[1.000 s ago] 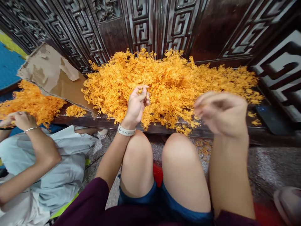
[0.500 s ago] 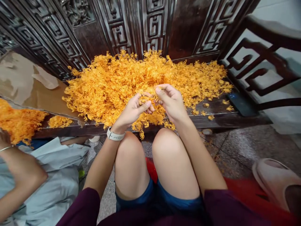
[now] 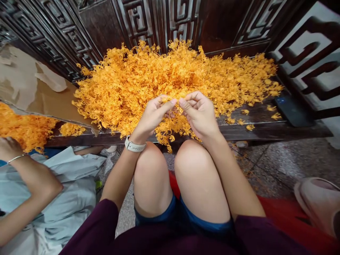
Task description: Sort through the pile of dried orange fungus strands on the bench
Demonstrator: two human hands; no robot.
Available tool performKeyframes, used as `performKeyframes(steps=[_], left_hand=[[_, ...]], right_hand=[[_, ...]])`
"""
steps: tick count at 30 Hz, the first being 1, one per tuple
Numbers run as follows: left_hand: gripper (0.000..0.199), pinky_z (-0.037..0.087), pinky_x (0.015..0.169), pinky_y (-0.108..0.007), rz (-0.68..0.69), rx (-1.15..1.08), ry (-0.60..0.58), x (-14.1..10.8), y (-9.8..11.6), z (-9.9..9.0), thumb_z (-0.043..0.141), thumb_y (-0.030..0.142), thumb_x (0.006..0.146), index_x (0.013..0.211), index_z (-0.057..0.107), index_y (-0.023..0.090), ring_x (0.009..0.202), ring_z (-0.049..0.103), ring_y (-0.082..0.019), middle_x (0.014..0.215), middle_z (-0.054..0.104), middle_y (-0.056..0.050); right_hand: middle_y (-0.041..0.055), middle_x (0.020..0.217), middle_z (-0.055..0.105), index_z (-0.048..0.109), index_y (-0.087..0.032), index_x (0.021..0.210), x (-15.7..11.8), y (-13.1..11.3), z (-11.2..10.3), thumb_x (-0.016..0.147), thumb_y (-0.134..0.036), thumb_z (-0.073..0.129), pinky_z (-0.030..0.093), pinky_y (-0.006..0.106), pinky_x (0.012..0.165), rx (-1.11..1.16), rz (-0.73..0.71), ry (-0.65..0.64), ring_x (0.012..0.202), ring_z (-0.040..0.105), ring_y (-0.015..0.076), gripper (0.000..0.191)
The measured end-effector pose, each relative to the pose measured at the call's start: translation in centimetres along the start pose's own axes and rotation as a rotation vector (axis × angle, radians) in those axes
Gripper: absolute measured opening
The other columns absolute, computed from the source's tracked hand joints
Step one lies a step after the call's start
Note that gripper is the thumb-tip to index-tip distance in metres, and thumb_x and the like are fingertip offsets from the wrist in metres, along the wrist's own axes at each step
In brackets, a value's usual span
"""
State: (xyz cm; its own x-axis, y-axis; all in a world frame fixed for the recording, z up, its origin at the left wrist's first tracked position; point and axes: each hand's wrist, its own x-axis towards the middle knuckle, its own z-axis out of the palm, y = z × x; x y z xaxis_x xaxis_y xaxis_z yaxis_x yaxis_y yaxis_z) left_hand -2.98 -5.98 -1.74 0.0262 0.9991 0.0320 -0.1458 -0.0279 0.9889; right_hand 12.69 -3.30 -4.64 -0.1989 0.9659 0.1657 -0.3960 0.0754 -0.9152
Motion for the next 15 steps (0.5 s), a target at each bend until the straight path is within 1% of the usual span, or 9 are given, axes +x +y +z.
performKeyframes(steps=[3, 5, 7, 10, 13, 15], left_hand=[[0.029, 0.053, 0.061, -0.022, 0.004, 0.048, -0.042, -0.01, 0.08, -0.07, 0.082, 0.043, 0.091, 0.084, 0.069, 0.018, 0.062, 0.064, -0.008, 0.078, 0.068, 0.001], [0.035, 0.052, 0.06, -0.023, 0.023, 0.081, -0.051, -0.06, -0.02, -0.33, 0.085, 0.049, 0.087, 0.082, 0.071, 0.017, 0.061, 0.063, -0.008, 0.077, 0.068, 0.001], [0.037, 0.052, 0.061, -0.023, 0.049, 0.092, -0.043, -0.14, -0.17, -0.6, 0.089, 0.05, 0.081, 0.083, 0.072, 0.017, 0.061, 0.062, -0.008, 0.076, 0.069, 0.001], [0.036, 0.051, 0.062, -0.023, 0.07, 0.065, -0.029, -0.28, -0.32, -0.67, 0.091, 0.048, 0.081, 0.082, 0.07, 0.018, 0.062, 0.059, -0.008, 0.074, 0.066, 0.001], [0.031, 0.05, 0.062, -0.024, 0.004, -0.029, -0.058, -0.29, -0.22, -0.45, 0.087, 0.039, 0.087, 0.08, 0.064, 0.019, 0.064, 0.056, -0.009, 0.076, 0.062, 0.0], [0.029, 0.051, 0.062, -0.025, -0.04, -0.083, -0.075, -0.15, -0.03, -0.48, 0.081, 0.031, 0.093, 0.078, 0.059, 0.02, 0.063, 0.054, -0.009, 0.075, 0.056, 0.001]], right_hand=[[-0.0024, 0.078, 0.064, 0.065, -0.026, 0.086, -0.11, -0.05, 0.07, 0.073, -0.059, 0.095, 0.054, 0.028, 0.066, -0.02, -0.019, -0.005, 0.07, 0.059, 0.013, 0.046], [-0.0015, 0.08, 0.066, 0.068, -0.026, 0.087, -0.25, -0.11, 0.09, 0.072, -0.061, 0.095, 0.056, 0.029, 0.066, -0.008, -0.012, -0.01, 0.071, 0.06, 0.0134, 0.047], [-0.0017, 0.079, 0.066, 0.069, -0.026, 0.088, -0.45, -0.14, 0.11, 0.069, -0.061, 0.096, 0.056, 0.029, 0.065, 0.033, 0.02, -0.022, 0.069, 0.059, 0.0133, 0.048], [-0.003, 0.074, 0.062, 0.067, -0.025, 0.087, -0.63, -0.1, 0.14, 0.067, -0.059, 0.098, 0.055, 0.029, 0.062, 0.101, 0.091, -0.077, 0.066, 0.057, 0.0132, 0.05], [-0.0026, 0.074, 0.061, 0.062, -0.024, 0.083, -0.48, 0.01, 0.08, 0.069, -0.058, 0.098, 0.056, 0.031, 0.064, 0.156, 0.129, -0.165, 0.069, 0.06, 0.0143, 0.051], [-0.0019, 0.075, 0.06, 0.058, -0.024, 0.08, -0.33, 0.04, -0.07, 0.071, -0.058, 0.097, 0.057, 0.032, 0.065, 0.196, 0.126, -0.214, 0.071, 0.061, 0.0149, 0.052]])
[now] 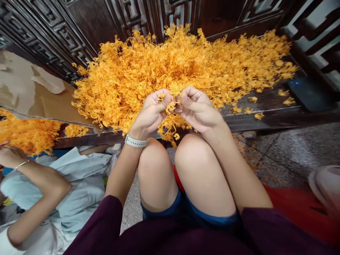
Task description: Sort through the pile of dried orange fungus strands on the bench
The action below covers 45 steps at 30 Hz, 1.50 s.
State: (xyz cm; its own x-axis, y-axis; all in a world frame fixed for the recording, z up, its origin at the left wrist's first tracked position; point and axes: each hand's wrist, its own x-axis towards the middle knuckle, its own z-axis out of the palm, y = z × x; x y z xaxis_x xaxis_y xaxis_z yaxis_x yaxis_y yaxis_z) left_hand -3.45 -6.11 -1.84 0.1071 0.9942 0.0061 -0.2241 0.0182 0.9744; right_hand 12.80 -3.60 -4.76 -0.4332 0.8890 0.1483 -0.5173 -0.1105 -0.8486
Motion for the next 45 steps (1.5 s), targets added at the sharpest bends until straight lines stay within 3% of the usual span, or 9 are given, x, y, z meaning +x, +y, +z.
performKeyframes(steps=[5, 11, 17, 22, 27, 33, 37, 40, 45], left_hand=[[0.03, 0.051, 0.065, -0.024, 0.008, -0.048, 0.141, 0.6, 0.2, -1.1, 0.067, 0.033, 0.103, 0.079, 0.053, 0.022, 0.061, 0.051, -0.009, 0.069, 0.043, 0.003], [0.029, 0.052, 0.072, -0.024, 0.102, 0.009, 0.286, 1.1, -1.1, -1.7, 0.078, 0.046, 0.095, 0.094, 0.064, 0.021, 0.076, 0.061, -0.009, 0.091, 0.065, -0.001], [0.041, 0.052, 0.067, -0.022, 0.103, 0.019, 0.262, 0.9, -1.6, -1.3, 0.088, 0.054, 0.082, 0.09, 0.066, 0.021, 0.078, 0.061, -0.01, 0.096, 0.069, -0.003], [0.042, 0.053, 0.066, -0.023, 0.114, 0.036, 0.142, 0.9, -1.8, -0.6, 0.091, 0.054, 0.078, 0.088, 0.068, 0.02, 0.069, 0.061, -0.009, 0.085, 0.067, 0.0], [0.044, 0.056, 0.073, -0.024, 0.183, 0.073, 0.053, 1.0, -2.0, -0.4, 0.096, 0.049, 0.073, 0.093, 0.07, 0.02, 0.075, 0.064, -0.009, 0.092, 0.069, 0.001], [0.044, 0.057, 0.07, -0.023, 0.137, 0.002, 0.043, 0.9, -2.0, -0.9, 0.098, 0.045, 0.07, 0.095, 0.072, 0.02, 0.071, 0.063, -0.007, 0.098, 0.071, -0.001], [0.021, 0.051, 0.066, -0.019, 0.065, -0.141, 0.055, 0.8, -1.2, -0.8, 0.083, 0.013, 0.084, 0.09, 0.063, 0.019, 0.069, 0.058, -0.005, 0.084, 0.06, 0.002], [0.031, 0.044, 0.062, -0.015, 0.01, -0.317, 0.109, 0.7, -0.6, -0.9, 0.059, -0.012, 0.082, 0.087, 0.056, 0.019, 0.064, 0.051, -0.002, 0.079, 0.053, 0.004], [0.012, 0.048, 0.065, -0.018, -0.025, -0.155, 0.113, 0.7, -1.1, -1.4, 0.066, 0.006, 0.093, 0.091, 0.064, 0.018, 0.068, 0.058, -0.004, 0.089, 0.065, 0.001]], right_hand=[[-0.0027, 0.07, 0.057, 0.058, -0.024, 0.078, -1.0, -0.9, -0.3, 0.075, -0.062, 0.092, 0.051, 0.031, 0.058, 0.017, -0.074, -0.087, 0.062, 0.054, 0.0132, 0.051], [0.0037, 0.079, 0.074, 0.079, -0.022, 0.083, -1.8, -2.0, -1.1, 0.077, -0.042, 0.096, 0.051, 0.029, 0.058, -0.224, 0.045, -0.577, 0.066, 0.063, 0.0149, 0.027], [0.0045, 0.103, 0.076, 0.075, -0.032, 0.108, 0.2, -1.1, -3.4, 0.082, -0.081, 0.072, 0.055, 0.035, 0.069, 0.082, -0.177, 0.028, 0.084, 0.063, 0.0208, 0.056], [0.0006, 0.083, 0.07, 0.072, -0.025, 0.101, -0.2, -0.3, -1.6, 0.088, -0.075, 0.07, 0.045, 0.026, 0.053, 0.027, 0.138, 0.098, 0.061, 0.053, 0.0119, 0.052], [-0.0011, 0.079, 0.072, 0.067, -0.022, 0.089, -0.6, 0.3, 0.1, 0.08, -0.058, 0.09, 0.046, 0.021, 0.051, -0.206, -0.013, 0.136, 0.058, 0.057, 0.0082, 0.044], [-0.0015, 0.075, 0.072, 0.069, -0.02, 0.089, -0.5, 0.5, -0.2, 0.075, -0.041, 0.098, 0.05, 0.022, 0.056, -0.095, -0.056, 0.098, 0.06, 0.059, 0.0091, 0.039], [-0.0004, 0.075, 0.07, 0.069, -0.018, 0.087, -1.0, 0.0, 0.0, 0.08, -0.034, 0.095, 0.048, 0.022, 0.056, 0.039, 0.024, -0.078, 0.06, 0.059, 0.0086, 0.032], [-0.0024, 0.067, 0.065, 0.069, -0.018, 0.085, -1.9, -0.7, -0.2, 0.084, -0.033, 0.091, 0.045, 0.022, 0.052, 0.17, 0.018, -0.341, 0.054, 0.055, 0.0086, 0.027], [0.0048, 0.078, 0.077, 0.081, -0.014, 0.092, -2.5, -1.7, -1.1, 0.08, -0.03, 0.095, 0.049, 0.025, 0.06, -0.075, 0.076, -0.792, 0.066, 0.067, 0.0128, 0.023]])
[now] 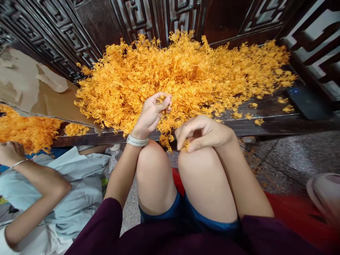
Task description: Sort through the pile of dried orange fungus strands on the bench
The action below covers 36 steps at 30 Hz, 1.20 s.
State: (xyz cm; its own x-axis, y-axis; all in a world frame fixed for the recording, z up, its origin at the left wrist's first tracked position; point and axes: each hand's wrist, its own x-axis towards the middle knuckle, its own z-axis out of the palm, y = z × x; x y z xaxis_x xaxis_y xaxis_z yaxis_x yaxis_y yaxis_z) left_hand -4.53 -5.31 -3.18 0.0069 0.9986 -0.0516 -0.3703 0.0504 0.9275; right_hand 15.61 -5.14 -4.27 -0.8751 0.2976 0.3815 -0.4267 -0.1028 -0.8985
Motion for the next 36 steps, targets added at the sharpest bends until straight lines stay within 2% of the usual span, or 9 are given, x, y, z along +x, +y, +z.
performKeyframes(steps=[2, 5, 7, 13, 20, 27, 32, 34, 36], left_hand=[[0.006, 0.051, 0.069, -0.019, 0.049, 0.109, -0.031, 0.0, -0.5, -0.1, 0.073, 0.016, 0.093, 0.094, 0.068, 0.019, 0.076, 0.064, -0.007, 0.095, 0.07, -0.001], [0.013, 0.051, 0.07, -0.021, 0.097, 0.225, -0.08, 0.0, -1.0, -0.1, 0.08, 0.028, 0.092, 0.097, 0.07, 0.021, 0.083, 0.068, -0.009, 0.096, 0.074, -0.001], [0.02, 0.051, 0.069, -0.022, 0.093, 0.303, -0.132, 0.0, -1.1, 0.0, 0.082, 0.035, 0.091, 0.098, 0.07, 0.021, 0.079, 0.068, -0.01, 0.094, 0.077, -0.002], [0.037, 0.048, 0.065, -0.024, 0.136, 0.399, -0.27, -0.3, -0.6, 0.5, 0.088, 0.051, 0.083, 0.097, 0.072, 0.02, 0.07, 0.062, -0.009, 0.081, 0.07, 0.001], [0.035, 0.05, 0.075, -0.025, 0.144, 0.452, -0.345, -0.4, -0.2, 0.8, 0.086, 0.052, 0.086, 0.089, 0.075, 0.018, 0.078, 0.062, -0.011, 0.08, 0.068, 0.0], [0.038, 0.054, 0.08, -0.03, 0.073, 0.308, -0.466, -0.5, -0.2, 0.1, 0.086, 0.056, 0.084, 0.089, 0.074, 0.02, 0.079, 0.065, -0.014, 0.086, 0.071, -0.002], [0.04, 0.048, 0.067, -0.028, 0.066, 0.172, -0.26, -0.5, 0.0, -0.4, 0.089, 0.054, 0.08, 0.083, 0.064, 0.023, 0.062, 0.046, -0.01, 0.071, 0.052, 0.003], [0.034, 0.046, 0.065, -0.026, 0.067, 0.166, -0.167, -0.4, 0.0, -0.5, 0.086, 0.05, 0.085, 0.087, 0.064, 0.024, 0.061, 0.045, -0.009, 0.071, 0.05, 0.003], [0.027, 0.044, 0.063, -0.024, 0.045, 0.208, -0.112, -0.3, -0.1, -0.6, 0.084, 0.045, 0.088, 0.095, 0.069, 0.024, 0.064, 0.049, -0.009, 0.073, 0.055, 0.003]], right_hand=[[0.0013, 0.074, 0.076, 0.082, -0.017, 0.095, -0.1, -0.1, -0.5, 0.081, -0.035, 0.094, 0.046, 0.024, 0.057, 0.083, -0.006, 0.074, 0.061, 0.063, 0.0105, 0.025], [-0.0052, 0.062, 0.064, 0.076, -0.024, 0.09, 0.2, -0.2, -1.5, 0.086, -0.051, 0.087, 0.037, 0.023, 0.049, 0.436, -0.213, 0.525, 0.053, 0.047, 0.008, 0.029], [-0.0053, 0.065, 0.063, 0.074, -0.027, 0.093, 0.6, -0.2, -2.0, 0.089, -0.057, 0.082, 0.03, 0.024, 0.045, 0.518, -0.241, 0.791, 0.054, 0.041, 0.0087, 0.032], [-0.0064, 0.072, 0.057, 0.067, -0.027, 0.094, 1.5, 1.2, -1.5, 0.079, -0.054, 0.092, 0.03, 0.023, 0.043, 0.161, -0.081, 1.118, 0.053, 0.04, 0.0071, 0.04], [-0.0025, 0.072, 0.059, 0.067, -0.023, 0.08, 1.5, 1.5, -0.7, 0.077, -0.057, 0.093, 0.042, 0.025, 0.053, -0.127, -0.048, 1.017, 0.06, 0.05, 0.0097, 0.043], [-0.0042, 0.069, 0.051, 0.059, -0.02, 0.074, 1.5, 1.6, -0.8, 0.076, -0.037, 0.095, 0.041, 0.022, 0.055, 0.342, -0.018, 0.689, 0.059, 0.04, 0.0078, 0.04], [-0.0087, 0.057, 0.034, 0.05, -0.024, 0.069, 0.5, 1.0, -0.9, 0.076, -0.054, 0.092, 0.029, 0.023, 0.043, 0.384, -0.218, 0.581, 0.048, 0.022, 0.008, 0.053], [-0.0086, 0.055, 0.041, 0.059, -0.024, 0.072, 0.0, 0.3, -0.5, 0.078, -0.053, 0.091, 0.028, 0.024, 0.042, 0.267, -0.228, 0.474, 0.045, 0.028, 0.0078, 0.044], [-0.0061, 0.06, 0.055, 0.072, -0.022, 0.085, -0.3, -0.2, -0.1, 0.082, -0.044, 0.091, 0.032, 0.024, 0.047, 0.083, -0.099, 0.347, 0.049, 0.041, 0.0075, 0.029]])
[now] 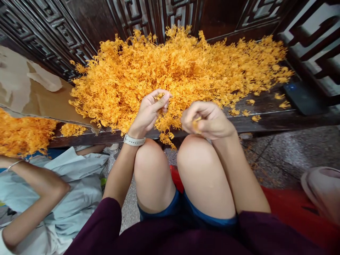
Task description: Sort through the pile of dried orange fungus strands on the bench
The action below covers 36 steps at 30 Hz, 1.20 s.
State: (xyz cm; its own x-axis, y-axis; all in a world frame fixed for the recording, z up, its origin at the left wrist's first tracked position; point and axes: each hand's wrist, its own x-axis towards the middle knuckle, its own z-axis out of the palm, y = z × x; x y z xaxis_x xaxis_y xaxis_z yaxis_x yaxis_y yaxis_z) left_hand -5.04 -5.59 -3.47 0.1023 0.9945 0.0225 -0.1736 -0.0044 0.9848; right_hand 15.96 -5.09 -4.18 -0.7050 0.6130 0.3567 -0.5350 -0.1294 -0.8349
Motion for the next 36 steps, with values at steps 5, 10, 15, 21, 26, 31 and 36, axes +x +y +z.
performKeyframes(steps=[5, 10, 15, 21, 26, 31, 36], left_hand=[[0.034, 0.051, 0.075, -0.025, -0.028, 0.079, -0.059, 0.1, -0.4, 0.2, 0.084, 0.04, 0.089, 0.117, 0.074, 0.024, 0.078, 0.064, -0.011, 0.095, 0.072, -0.002], [0.049, 0.055, 0.08, -0.027, -0.002, 0.112, -0.046, 0.0, -0.7, 0.4, 0.09, 0.039, 0.083, 0.125, 0.069, 0.024, 0.085, 0.07, -0.013, 0.104, 0.073, -0.004], [0.05, 0.057, 0.077, -0.027, -0.016, 0.165, -0.098, -0.3, -0.7, 0.6, 0.092, 0.033, 0.08, 0.119, 0.061, 0.024, 0.082, 0.07, -0.012, 0.095, 0.069, -0.001], [0.041, 0.054, 0.079, -0.025, 0.036, 0.213, -0.263, -0.9, -0.3, 1.0, 0.086, 0.029, 0.086, 0.112, 0.056, 0.024, 0.089, 0.069, -0.012, 0.103, 0.068, -0.002], [0.04, 0.046, 0.068, -0.024, 0.01, 0.287, -0.226, -1.0, -0.1, 1.1, 0.081, 0.022, 0.09, 0.122, 0.056, 0.024, 0.072, 0.059, -0.01, 0.084, 0.064, 0.002], [0.027, 0.033, 0.059, -0.024, -0.066, 0.257, -0.144, -0.5, -0.4, 0.9, 0.079, 0.029, 0.093, 0.109, 0.06, 0.021, 0.061, 0.046, -0.008, 0.068, 0.052, 0.007], [0.038, 0.023, 0.053, -0.026, -0.073, 0.272, -0.1, -0.2, -0.4, 1.0, 0.087, 0.046, 0.086, 0.097, 0.059, 0.021, 0.054, 0.034, -0.006, 0.062, 0.041, 0.009]], right_hand=[[0.0011, 0.078, 0.074, 0.082, -0.019, 0.098, 0.1, -0.4, -0.1, 0.086, -0.043, 0.088, 0.041, 0.025, 0.058, -0.332, 0.221, -0.276, 0.063, 0.059, 0.0105, 0.027], [0.0, 0.087, 0.073, 0.077, -0.029, 0.101, 0.6, -0.5, -1.9, 0.087, -0.077, 0.069, 0.038, 0.027, 0.053, 0.001, -0.066, 0.438, 0.059, 0.047, 0.0115, 0.051], [0.0005, 0.089, 0.068, 0.075, -0.03, 0.104, 0.9, 0.5, -1.8, 0.088, -0.067, 0.076, 0.044, 0.029, 0.059, -0.095, -0.022, 0.623, 0.067, 0.05, 0.0145, 0.04], [0.0023, 0.091, 0.067, 0.076, -0.026, 0.094, 0.7, 1.6, -0.9, 0.077, -0.05, 0.095, 0.046, 0.03, 0.067, -0.552, -0.005, 0.468, 0.08, 0.055, 0.0172, 0.035], [0.0033, 0.081, 0.063, 0.073, -0.025, 0.082, 0.8, 1.2, -1.2, 0.079, -0.057, 0.091, 0.046, 0.032, 0.065, -0.486, -0.068, 0.544, 0.076, 0.053, 0.0186, 0.037], [0.0017, 0.081, 0.059, 0.067, -0.027, 0.085, 1.1, 1.8, -1.1, 0.08, -0.055, 0.091, 0.05, 0.031, 0.063, -0.311, -0.105, 0.667, 0.074, 0.053, 0.0174, 0.037], [0.0033, 0.09, 0.062, 0.063, -0.027, 0.082, 1.4, 2.4, -0.9, 0.079, -0.059, 0.09, 0.052, 0.032, 0.064, -0.258, -0.12, 0.706, 0.075, 0.054, 0.0171, 0.043]])
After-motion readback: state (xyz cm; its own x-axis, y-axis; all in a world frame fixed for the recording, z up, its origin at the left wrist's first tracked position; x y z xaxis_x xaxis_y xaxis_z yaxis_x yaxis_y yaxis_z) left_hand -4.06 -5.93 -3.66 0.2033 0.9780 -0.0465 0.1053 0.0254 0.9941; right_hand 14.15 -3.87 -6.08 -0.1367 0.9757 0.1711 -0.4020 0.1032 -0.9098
